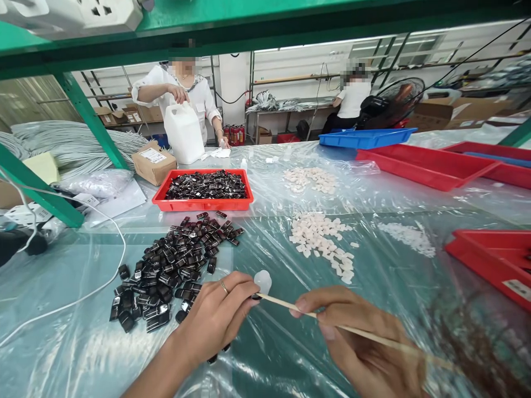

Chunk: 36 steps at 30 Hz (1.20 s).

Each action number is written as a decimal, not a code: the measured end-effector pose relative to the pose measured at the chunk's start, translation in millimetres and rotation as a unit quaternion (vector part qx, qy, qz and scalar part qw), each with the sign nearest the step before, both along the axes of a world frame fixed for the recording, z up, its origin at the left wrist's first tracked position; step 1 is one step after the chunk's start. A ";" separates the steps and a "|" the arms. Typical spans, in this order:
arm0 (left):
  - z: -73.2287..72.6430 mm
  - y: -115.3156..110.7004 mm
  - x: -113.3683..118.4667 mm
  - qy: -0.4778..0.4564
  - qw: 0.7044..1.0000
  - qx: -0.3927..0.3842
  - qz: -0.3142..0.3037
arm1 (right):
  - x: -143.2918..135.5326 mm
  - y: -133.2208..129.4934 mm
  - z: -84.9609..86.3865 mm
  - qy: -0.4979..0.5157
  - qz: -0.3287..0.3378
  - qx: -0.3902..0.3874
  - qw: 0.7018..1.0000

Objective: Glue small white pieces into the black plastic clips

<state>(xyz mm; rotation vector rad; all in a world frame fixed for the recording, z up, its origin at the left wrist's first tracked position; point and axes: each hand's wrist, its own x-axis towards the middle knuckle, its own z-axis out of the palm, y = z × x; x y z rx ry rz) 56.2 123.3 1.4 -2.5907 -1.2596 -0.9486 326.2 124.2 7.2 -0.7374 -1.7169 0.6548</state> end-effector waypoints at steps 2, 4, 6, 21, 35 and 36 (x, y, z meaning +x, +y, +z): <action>1.3 -0.2 -1.0 0.002 1.000 0.010 -0.007 | -3.5 -1.2 1.0 -0.014 0.011 0.047 0.999; 3.1 -0.4 -2.4 0.006 1.000 0.013 -0.023 | -5.2 -2.3 0.0 -0.007 0.007 0.068 0.998; 4.7 -0.6 -3.6 0.018 0.999 0.002 -0.035 | -3.6 -2.4 -1.8 -0.017 0.011 0.066 0.998; 6.6 -4.9 -5.2 0.042 0.998 -0.029 -0.028 | 10.8 -1.9 -12.8 -0.070 0.038 0.061 0.995; 6.4 -2.7 -0.2 -0.031 0.998 -0.058 0.011 | 3.3 12.6 -8.4 0.164 -0.003 -0.070 0.984; 5.2 -1.8 -1.0 -0.032 0.998 -0.061 0.010 | 6.4 20.0 -11.0 0.138 -0.024 -0.103 0.985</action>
